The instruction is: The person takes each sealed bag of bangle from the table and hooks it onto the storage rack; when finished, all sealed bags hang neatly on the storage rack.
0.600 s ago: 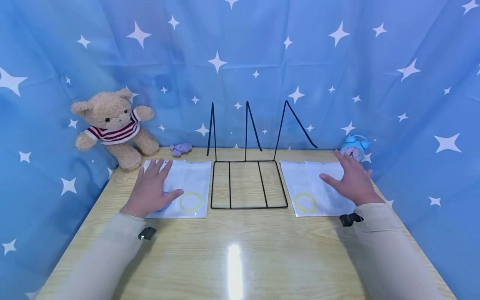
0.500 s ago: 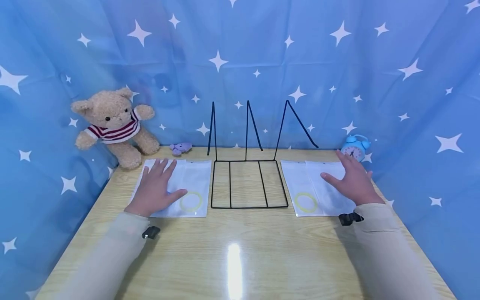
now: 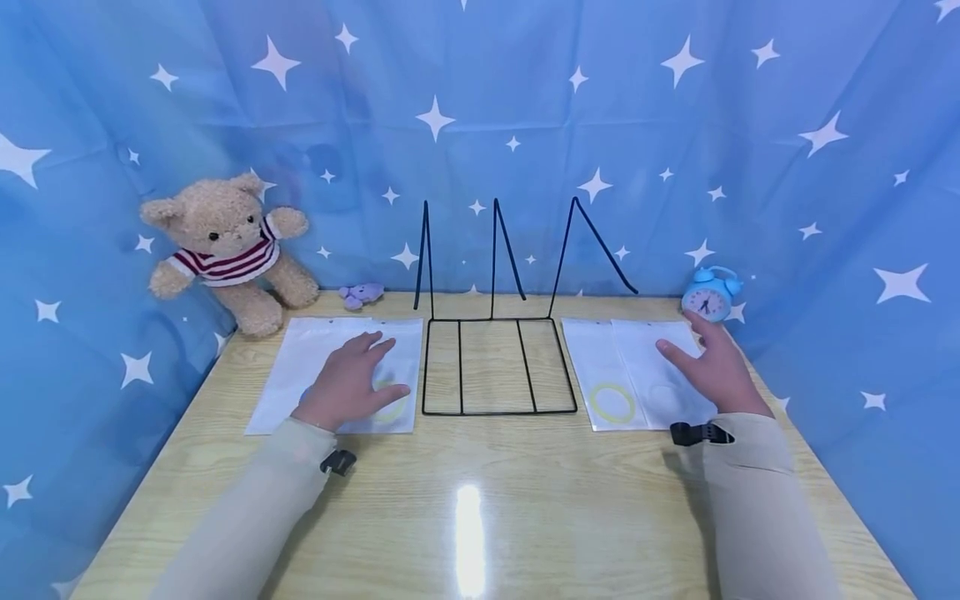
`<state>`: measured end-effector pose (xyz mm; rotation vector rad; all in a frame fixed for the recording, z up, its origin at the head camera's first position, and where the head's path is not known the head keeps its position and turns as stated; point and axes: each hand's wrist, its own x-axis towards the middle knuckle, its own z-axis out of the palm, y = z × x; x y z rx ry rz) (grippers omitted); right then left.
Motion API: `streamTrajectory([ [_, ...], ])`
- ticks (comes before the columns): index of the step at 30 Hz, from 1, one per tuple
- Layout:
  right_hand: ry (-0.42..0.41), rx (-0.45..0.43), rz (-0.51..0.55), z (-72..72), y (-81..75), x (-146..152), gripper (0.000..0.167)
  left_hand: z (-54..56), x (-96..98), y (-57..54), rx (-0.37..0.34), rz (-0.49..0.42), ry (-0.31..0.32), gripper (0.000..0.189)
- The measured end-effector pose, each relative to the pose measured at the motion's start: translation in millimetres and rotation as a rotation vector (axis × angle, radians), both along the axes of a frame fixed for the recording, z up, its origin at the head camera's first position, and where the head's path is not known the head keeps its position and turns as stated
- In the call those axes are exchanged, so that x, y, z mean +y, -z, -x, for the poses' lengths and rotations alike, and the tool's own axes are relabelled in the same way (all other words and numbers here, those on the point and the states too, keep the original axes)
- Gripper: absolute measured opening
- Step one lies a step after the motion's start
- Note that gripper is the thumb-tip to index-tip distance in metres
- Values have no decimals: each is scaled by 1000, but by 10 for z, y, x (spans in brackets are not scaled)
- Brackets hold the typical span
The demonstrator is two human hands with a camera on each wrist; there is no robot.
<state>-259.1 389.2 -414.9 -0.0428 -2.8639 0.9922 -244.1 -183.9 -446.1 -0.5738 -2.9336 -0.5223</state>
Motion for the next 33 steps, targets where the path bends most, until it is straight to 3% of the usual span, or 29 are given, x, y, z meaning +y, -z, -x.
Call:
streamTrajectory([
  [8, 85, -58, 101, -69, -6, 33, 98, 120, 346, 49, -103, -13, -8, 84],
  [14, 88, -46, 133, -103, -46, 35, 94, 146, 569, 59, -171, -47, -14, 83],
  [20, 80, -61, 107, -108, -47, 61, 90, 151, 613, 123, -163, -41, -8, 83],
  [26, 71, -90, 71, -131, -34, 156, 91, 153, 618, 195, -140, 13, 42, 86],
  [33, 62, -157, 51, -147, 10, 263, 89, 139, 618, 250, -167, 19, 30, 88],
])
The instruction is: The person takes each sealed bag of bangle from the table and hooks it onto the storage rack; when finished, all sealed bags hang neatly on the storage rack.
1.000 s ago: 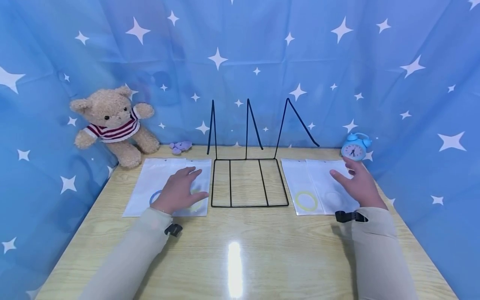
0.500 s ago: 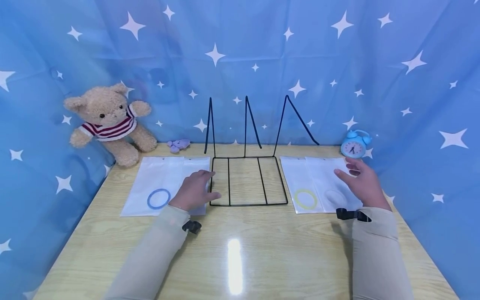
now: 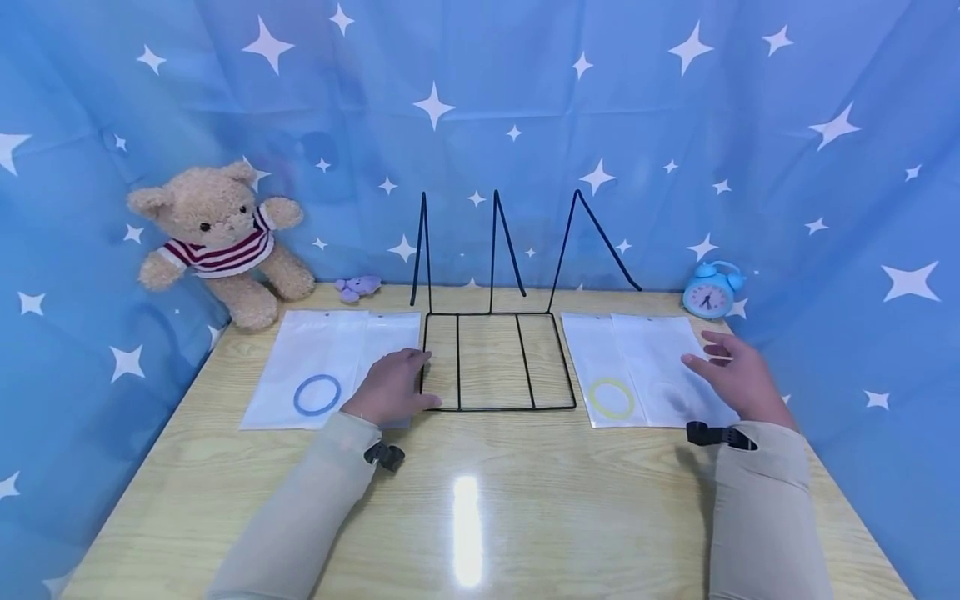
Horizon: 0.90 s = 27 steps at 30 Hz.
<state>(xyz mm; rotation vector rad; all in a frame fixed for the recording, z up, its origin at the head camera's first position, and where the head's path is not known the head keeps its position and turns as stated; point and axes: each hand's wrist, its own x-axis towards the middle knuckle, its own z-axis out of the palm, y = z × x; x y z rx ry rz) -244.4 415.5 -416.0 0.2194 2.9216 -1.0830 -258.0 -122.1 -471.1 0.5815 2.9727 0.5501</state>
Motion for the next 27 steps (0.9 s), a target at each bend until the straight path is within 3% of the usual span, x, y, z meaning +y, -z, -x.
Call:
streamTrajectory([
  [9, -34, -121, -71, -40, 95, 255, 92, -10, 10, 2, -101, -8, -40, 89],
  [27, 21, -340, -55, -28, 217, 500, 101, 9, -1, 45, -129, 0, -47, 91],
])
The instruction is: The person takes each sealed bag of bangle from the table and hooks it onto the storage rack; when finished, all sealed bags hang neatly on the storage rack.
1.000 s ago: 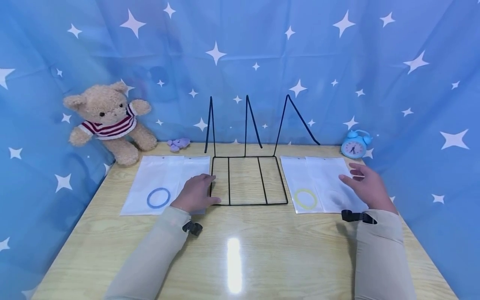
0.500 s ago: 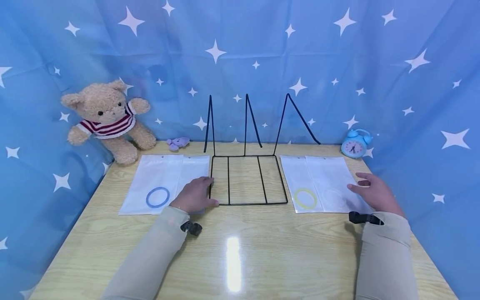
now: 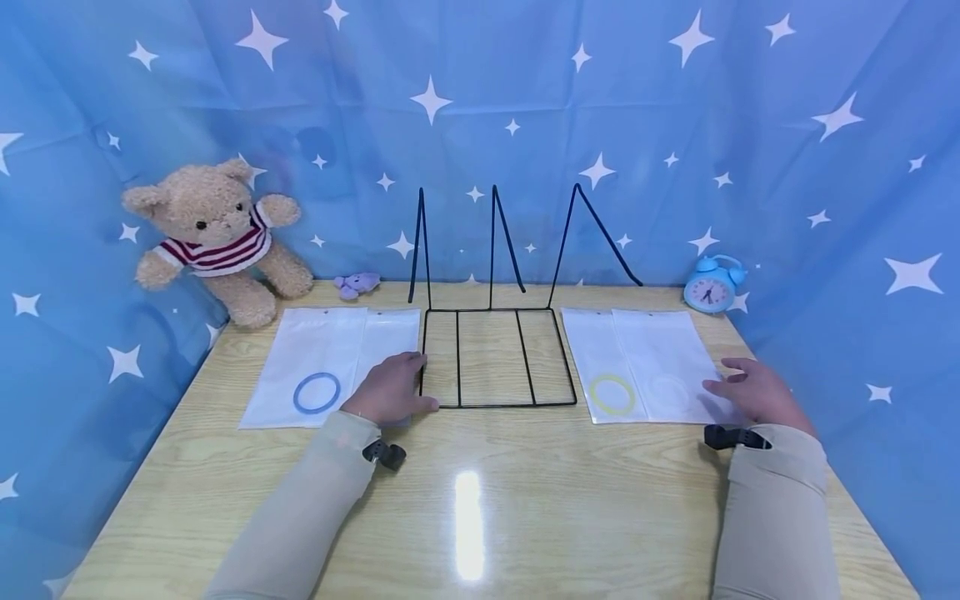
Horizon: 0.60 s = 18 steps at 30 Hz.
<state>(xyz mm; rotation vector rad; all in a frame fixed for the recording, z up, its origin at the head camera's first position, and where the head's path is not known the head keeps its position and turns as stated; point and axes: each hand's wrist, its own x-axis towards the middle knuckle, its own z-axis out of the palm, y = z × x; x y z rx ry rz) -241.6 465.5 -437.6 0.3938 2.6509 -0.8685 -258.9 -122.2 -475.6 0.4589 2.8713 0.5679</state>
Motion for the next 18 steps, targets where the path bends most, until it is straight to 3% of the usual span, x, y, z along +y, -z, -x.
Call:
streamTrajectory([
  [6, 4, -28, -2, 55, 59, 56, 102, -1, -4, -26, -1, 4, 2, 90],
  [18, 4, -43, -107, 126, 189, 36, 98, -11, 8, -34, -4, -10, 3, 90],
])
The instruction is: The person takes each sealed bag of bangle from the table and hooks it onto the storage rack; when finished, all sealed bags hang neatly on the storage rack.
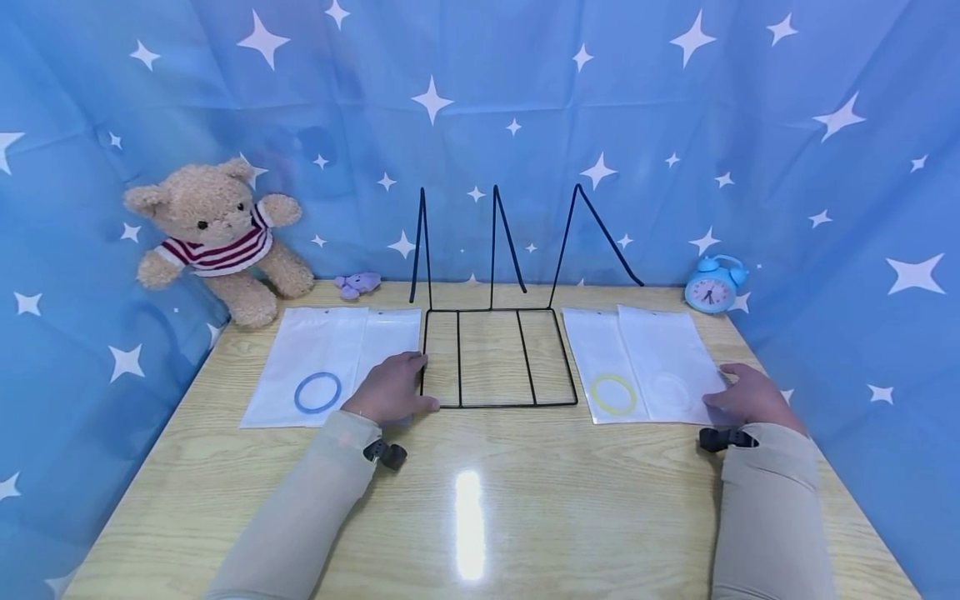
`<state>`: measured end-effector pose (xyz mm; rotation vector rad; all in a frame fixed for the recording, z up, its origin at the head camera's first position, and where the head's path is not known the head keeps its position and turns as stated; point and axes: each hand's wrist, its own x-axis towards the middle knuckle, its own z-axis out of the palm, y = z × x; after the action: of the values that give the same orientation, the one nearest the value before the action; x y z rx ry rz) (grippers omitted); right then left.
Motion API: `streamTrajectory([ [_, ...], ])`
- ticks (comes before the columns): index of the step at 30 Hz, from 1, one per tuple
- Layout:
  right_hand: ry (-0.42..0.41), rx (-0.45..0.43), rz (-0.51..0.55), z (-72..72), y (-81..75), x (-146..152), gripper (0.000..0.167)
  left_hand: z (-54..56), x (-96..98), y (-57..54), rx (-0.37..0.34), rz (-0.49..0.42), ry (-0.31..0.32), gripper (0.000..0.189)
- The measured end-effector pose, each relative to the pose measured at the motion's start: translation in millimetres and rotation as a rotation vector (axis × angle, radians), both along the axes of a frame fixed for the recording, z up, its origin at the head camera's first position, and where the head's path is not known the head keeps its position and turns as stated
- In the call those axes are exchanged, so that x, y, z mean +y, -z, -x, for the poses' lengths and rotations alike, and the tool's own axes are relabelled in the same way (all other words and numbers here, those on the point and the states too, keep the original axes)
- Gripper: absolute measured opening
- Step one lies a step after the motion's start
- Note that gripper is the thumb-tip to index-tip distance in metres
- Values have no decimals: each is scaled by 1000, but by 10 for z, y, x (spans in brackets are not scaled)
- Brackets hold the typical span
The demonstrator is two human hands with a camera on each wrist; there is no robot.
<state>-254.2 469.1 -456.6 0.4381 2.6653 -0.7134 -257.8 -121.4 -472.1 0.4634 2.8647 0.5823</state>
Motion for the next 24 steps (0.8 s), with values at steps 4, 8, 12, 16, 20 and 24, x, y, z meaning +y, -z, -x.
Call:
streamTrajectory([
  [4, 5, 11, 20, -17, 0, -22, 100, 3, -3, 16, 2, 9, 4, 89],
  [8, -3, 24, 38, -18, -5, -40, 95, 3, -6, 20, 4, 11, 4, 89],
  [12, -37, 25, 53, -27, -16, -64, 80, -3, -6, 16, -2, 11, 3, 89],
  [16, -89, 18, 59, -30, -36, -79, 68, -8, -4, 9, -7, 10, 2, 89],
  [20, -109, 9, 64, -25, -73, -80, 65, -3, -1, 5, -7, 12, -2, 89],
  [24, -98, 24, 76, -28, -110, -92, 64, 4, -4, 3, -11, 12, -8, 90],
])
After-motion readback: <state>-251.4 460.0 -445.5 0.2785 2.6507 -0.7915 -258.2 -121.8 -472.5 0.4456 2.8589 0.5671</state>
